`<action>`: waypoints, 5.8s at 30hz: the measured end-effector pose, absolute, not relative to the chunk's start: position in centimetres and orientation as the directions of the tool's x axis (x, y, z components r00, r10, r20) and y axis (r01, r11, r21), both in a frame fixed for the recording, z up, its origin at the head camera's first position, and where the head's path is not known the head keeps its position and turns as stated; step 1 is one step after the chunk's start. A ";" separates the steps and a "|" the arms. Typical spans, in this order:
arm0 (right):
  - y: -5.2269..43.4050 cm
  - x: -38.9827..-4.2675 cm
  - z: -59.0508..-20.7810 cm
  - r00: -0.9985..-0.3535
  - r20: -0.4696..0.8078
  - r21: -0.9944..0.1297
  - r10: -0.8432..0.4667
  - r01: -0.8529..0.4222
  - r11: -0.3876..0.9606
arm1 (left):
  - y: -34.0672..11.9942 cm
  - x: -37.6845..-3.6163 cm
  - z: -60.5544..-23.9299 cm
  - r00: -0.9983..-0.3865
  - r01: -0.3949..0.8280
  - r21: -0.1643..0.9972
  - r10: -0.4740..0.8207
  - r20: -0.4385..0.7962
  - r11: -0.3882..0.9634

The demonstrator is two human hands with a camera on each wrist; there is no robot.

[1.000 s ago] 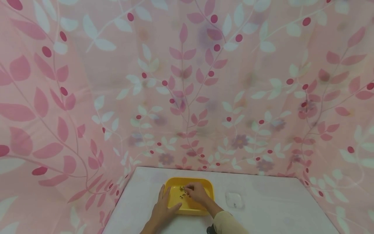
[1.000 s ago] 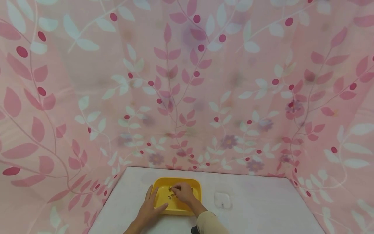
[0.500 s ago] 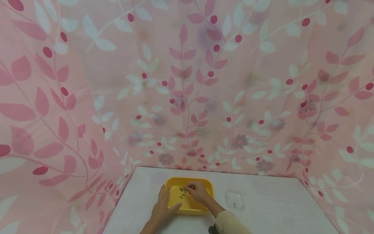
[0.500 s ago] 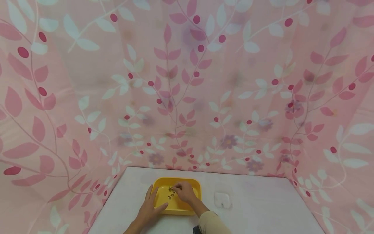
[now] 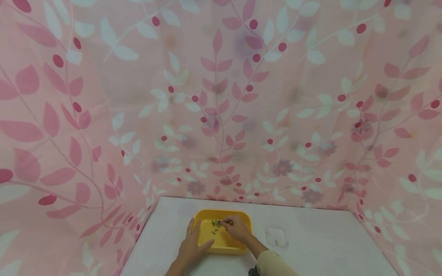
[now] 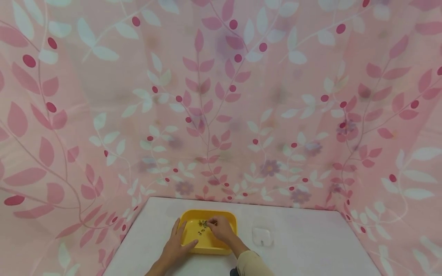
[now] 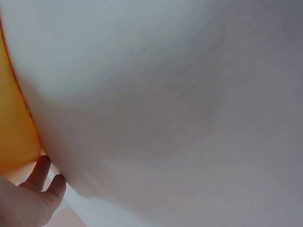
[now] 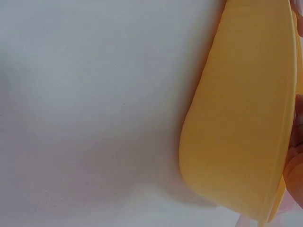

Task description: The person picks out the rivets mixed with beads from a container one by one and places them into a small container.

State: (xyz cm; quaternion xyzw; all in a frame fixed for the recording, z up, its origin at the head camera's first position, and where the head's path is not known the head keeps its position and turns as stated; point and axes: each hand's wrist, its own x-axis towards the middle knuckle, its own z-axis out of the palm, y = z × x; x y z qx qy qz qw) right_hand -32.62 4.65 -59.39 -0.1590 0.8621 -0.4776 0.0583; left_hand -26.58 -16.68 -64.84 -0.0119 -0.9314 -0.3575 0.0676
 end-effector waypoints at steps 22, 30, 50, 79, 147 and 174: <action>5.5 -32.8 -59.7 -0.937 0.071 -0.843 -0.343 -0.240 0.481 | -16.7 -26.5 -64.7 -0.991 0.072 0.668 -0.025 0.135 0.741; 6.3 -33.0 -59.5 -0.931 0.109 -0.835 -0.348 -0.276 0.476 | -16.7 -26.6 -64.9 -0.991 0.066 0.672 -0.027 0.127 0.737; 9.7 -32.9 -56.2 -0.938 0.118 -0.870 -0.326 -0.256 0.422 | -16.7 -26.5 -65.0 -0.994 0.035 0.679 -0.042 0.096 0.734; 19.0 -33.5 -56.5 -0.993 0.099 -0.862 -0.056 -0.114 0.495 | -16.9 -26.6 -64.4 -0.987 0.088 0.650 -0.024 0.161 0.755; 24.8 -33.1 -59.1 -0.997 0.018 -0.896 0.070 0.015 0.444 | -16.7 -26.6 -64.5 -0.993 0.042 0.671 -0.042 0.108 0.741; 25.1 -33.3 -59.3 -0.998 -0.013 -0.904 0.061 0.038 0.426 | -16.8 -26.6 -64.1 -0.995 0.044 0.670 -0.031 0.099 0.741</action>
